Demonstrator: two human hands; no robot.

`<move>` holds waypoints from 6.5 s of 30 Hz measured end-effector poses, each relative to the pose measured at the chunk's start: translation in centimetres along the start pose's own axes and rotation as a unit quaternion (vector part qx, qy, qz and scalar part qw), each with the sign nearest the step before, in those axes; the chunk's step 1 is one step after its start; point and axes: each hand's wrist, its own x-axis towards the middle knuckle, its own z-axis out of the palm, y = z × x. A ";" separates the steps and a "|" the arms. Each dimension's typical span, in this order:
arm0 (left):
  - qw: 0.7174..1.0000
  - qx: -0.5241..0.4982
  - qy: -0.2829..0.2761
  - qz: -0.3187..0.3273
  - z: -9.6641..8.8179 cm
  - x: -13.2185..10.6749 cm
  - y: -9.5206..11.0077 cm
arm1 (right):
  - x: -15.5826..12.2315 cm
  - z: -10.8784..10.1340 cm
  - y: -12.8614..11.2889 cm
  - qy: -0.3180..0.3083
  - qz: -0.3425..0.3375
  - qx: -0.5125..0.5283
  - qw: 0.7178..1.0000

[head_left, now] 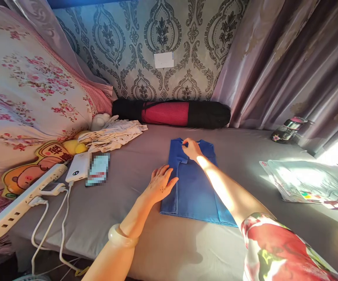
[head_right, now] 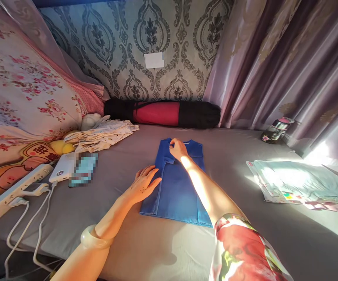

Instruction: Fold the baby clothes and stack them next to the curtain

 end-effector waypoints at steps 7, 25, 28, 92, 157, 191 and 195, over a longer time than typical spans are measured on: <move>1.000 0.003 -0.002 0.000 -0.1 -0.1 -0.1 | -2.3 2.3 -1.7 -0.061 -0.138 -0.038 0.988; 0.995 0.013 -0.081 0.057 0.2 -0.6 0.9 | -0.3 6.1 -3.7 -0.148 -0.073 -0.161 0.973; 0.995 0.027 -0.075 0.063 0.6 -0.8 0.8 | -0.4 6.3 -3.5 -0.144 -0.073 -0.150 0.975; 0.925 -0.296 -0.165 -0.170 -5.7 -8.0 4.1 | -24.8 -14.0 4.2 -0.229 0.117 0.124 0.958; 0.975 0.064 -0.130 0.166 0.9 -2.2 5.2 | -23.0 -7.7 3.8 -0.196 -0.213 -0.172 0.942; 0.982 0.081 -0.101 0.136 0.3 -2.2 2.9 | -23.2 -8.9 5.2 -0.183 -0.193 -0.199 0.943; 0.982 0.081 -0.114 0.129 0.2 -2.2 2.8 | -23.1 -8.9 5.0 -0.198 -0.182 -0.204 0.941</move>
